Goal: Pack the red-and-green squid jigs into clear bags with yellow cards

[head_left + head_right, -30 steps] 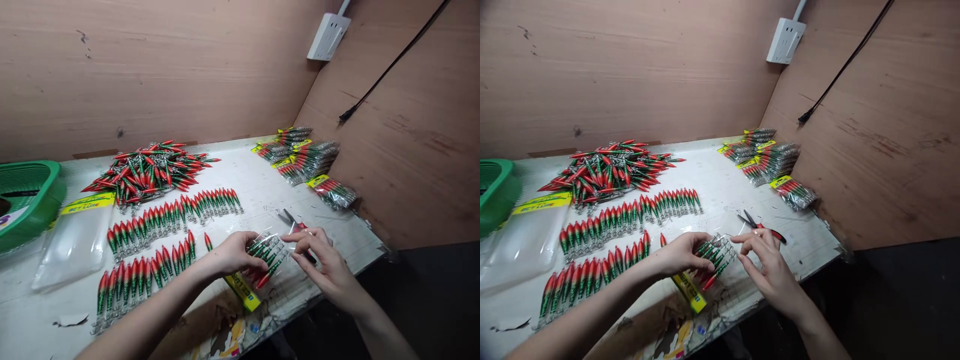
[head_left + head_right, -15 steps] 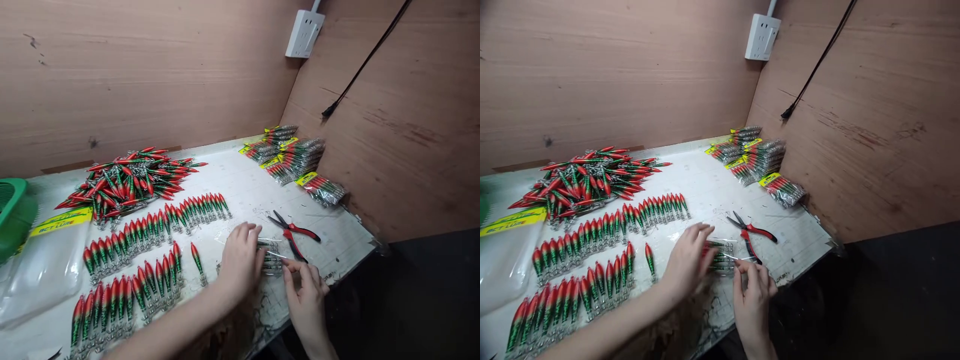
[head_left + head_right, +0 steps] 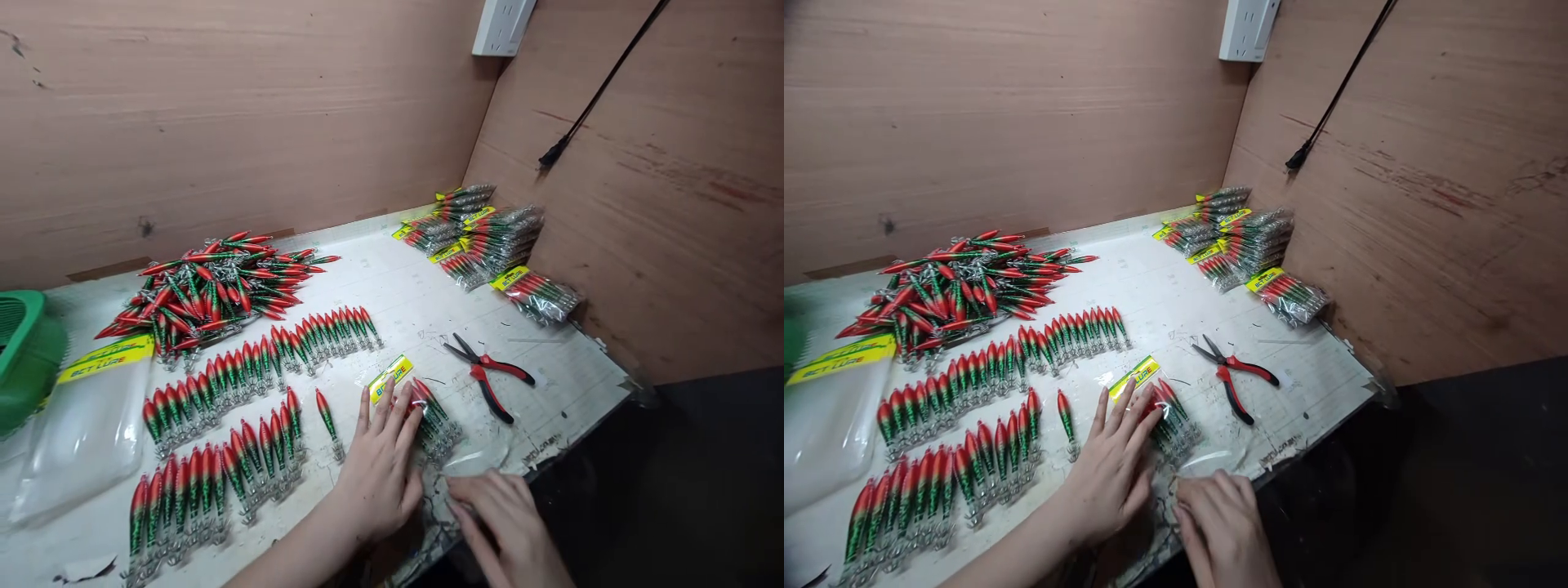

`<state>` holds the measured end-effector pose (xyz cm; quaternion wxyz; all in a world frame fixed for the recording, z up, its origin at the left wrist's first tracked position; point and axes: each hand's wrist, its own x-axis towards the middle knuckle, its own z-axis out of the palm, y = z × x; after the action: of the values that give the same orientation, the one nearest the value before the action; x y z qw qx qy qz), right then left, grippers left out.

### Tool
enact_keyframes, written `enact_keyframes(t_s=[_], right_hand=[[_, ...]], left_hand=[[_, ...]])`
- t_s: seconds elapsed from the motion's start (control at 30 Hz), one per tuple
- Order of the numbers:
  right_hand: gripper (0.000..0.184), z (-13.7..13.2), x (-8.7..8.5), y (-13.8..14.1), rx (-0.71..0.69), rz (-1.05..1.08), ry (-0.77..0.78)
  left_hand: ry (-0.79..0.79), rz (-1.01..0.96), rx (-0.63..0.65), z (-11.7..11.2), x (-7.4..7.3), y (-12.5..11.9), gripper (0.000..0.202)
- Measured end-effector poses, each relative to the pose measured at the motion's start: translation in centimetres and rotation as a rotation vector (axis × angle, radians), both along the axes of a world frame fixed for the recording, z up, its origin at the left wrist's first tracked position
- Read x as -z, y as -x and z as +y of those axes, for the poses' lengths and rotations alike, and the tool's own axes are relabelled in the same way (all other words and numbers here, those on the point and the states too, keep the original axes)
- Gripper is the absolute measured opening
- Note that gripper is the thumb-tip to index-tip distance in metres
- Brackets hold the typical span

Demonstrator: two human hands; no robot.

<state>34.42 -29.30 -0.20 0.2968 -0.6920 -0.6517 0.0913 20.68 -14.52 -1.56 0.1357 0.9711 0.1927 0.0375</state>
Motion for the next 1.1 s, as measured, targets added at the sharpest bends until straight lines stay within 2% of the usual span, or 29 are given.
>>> enact_keyframes(t_s=[0.07, 0.13, 0.23, 0.27, 0.33, 0.43, 0.57, 0.73, 0.8, 0.93, 1.03, 1.1], right_hand=[[0.017, 0.7, -0.3, -1.8, 0.014, 0.016, -0.028], [0.019, 1.7, 0.1, -3.7, 0.037, -0.075, -0.042], [0.023, 3.0, 1.3, -5.8, -0.031, -0.177, -0.019], [0.023, 3.4, 1.6, -6.1, -0.064, -0.174, -0.013], [0.02, 3.9, 1.9, -6.1, -0.124, -0.147, -0.017], [0.014, 4.5, 1.9, -4.9, -0.192, -0.136, -0.056], [0.011, 5.5, 1.9, -3.3, -0.196, -0.198, -0.157], [0.014, 5.9, 2.1, -2.9, -0.196, -0.199, -0.2], [0.016, 5.9, 2.2, -2.9, -0.187, -0.195, -0.203], [0.015, 6.0, 2.4, -2.9, -0.19, -0.173, -0.225], [0.014, 6.0, 2.6, -3.0, -0.191, -0.159, -0.236], [0.012, 5.8, 2.4, -3.0, -0.179, -0.158, -0.225]], left_hand=[[0.001, -0.03, -0.037, -1.5, 0.4, -1.0, 0.08], [-0.029, -0.056, -0.103, -3.2, 1.4, -2.5, 0.088], [-0.147, -0.044, -0.221, -4.5, 2.7, -4.2, 0.073], [-0.191, -0.041, -0.211, -4.3, 2.9, -4.3, 0.066], [-0.263, -0.043, -0.116, -3.4, 3.0, -3.6, 0.056], [-0.295, -0.043, 0.029, -1.6, 2.6, -1.6, 0.052], [-0.311, -0.066, 0.058, -0.2, 2.7, -0.5, 0.046], [-0.313, -0.2, 0.059, -0.3, 3.0, -0.7, 0.041], [-0.282, -0.247, -0.019, -0.8, 2.6, -0.3, 0.044], [-0.097, -0.251, -0.341, -2.5, 1.7, 1.2, 0.058], [0.114, -0.264, -0.48, -3.3, 1.5, 1.9, 0.057], [0.337, -0.276, -0.544, -3.3, 1.3, 1.9, 0.052]])
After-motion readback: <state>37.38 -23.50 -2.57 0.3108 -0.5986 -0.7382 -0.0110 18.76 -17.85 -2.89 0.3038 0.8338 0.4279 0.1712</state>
